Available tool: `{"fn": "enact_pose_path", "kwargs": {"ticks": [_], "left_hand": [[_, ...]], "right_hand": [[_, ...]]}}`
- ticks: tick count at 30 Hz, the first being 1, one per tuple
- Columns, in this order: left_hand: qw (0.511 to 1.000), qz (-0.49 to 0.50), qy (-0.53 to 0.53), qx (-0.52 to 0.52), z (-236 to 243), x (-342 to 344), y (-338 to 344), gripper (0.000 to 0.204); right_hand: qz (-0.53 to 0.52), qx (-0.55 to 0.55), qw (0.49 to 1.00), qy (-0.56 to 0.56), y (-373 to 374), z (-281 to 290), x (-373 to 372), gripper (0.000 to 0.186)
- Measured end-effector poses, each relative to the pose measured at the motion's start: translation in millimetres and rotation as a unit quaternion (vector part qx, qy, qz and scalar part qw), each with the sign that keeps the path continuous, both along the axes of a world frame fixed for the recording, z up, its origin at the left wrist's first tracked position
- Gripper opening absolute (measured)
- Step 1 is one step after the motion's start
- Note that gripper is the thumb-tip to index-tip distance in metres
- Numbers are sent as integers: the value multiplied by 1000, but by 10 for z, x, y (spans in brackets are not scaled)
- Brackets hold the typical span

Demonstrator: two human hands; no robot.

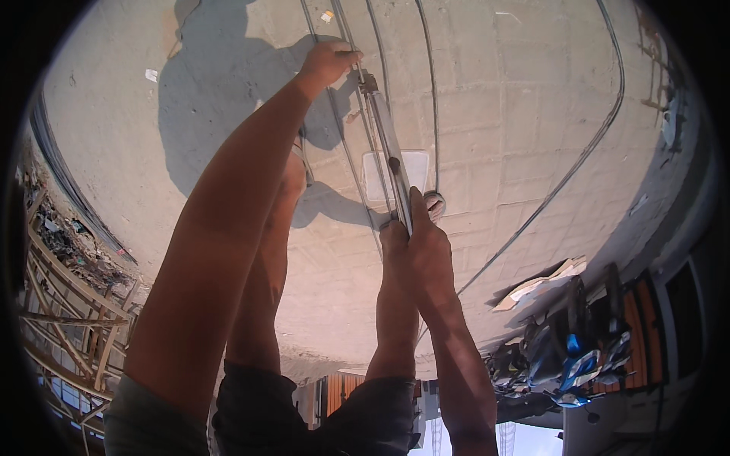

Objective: The person bends long metal rods one by one using a manual bending tool on a paved outdoor surface.

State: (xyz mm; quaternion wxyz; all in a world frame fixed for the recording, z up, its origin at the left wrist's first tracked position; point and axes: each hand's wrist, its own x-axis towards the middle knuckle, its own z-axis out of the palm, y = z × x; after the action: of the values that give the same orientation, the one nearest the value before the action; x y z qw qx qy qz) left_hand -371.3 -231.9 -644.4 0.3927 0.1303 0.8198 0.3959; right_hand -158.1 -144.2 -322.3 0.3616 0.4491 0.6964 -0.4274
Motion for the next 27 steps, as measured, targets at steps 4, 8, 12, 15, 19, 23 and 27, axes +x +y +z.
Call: {"fn": "enact_pose_path", "kwargs": {"ticks": [4, 8, 12, 15, 19, 23, 27], "left_hand": [[998, -33, 41, -32, -38, -48, -110, 36], [999, -30, 31, -19, 58, 20, -95, 34], [996, -39, 71, -29, 45, -3, -73, 33], [996, -30, 68, -44, 19, -43, -136, 32], [993, -65, 101, -17, 21, -82, -128, 32], [1000, -14, 2, 26, 54, -21, 34, 31], [999, -6, -44, 20, -27, -101, -32, 31]], "right_hand": [[0, -5, 999, -50, -209, -173, 111, 58], [39, 31, 998, -34, -403, -399, 419, 60], [54, 47, 997, -17, -473, -552, 546, 61], [84, 74, 994, -8, -469, -680, 619, 58], [113, 110, 986, 45, -313, -831, 810, 53], [186, 133, 970, 80, 110, -893, 950, 53], [164, 68, 981, 79, 325, -707, 670, 55]]}}
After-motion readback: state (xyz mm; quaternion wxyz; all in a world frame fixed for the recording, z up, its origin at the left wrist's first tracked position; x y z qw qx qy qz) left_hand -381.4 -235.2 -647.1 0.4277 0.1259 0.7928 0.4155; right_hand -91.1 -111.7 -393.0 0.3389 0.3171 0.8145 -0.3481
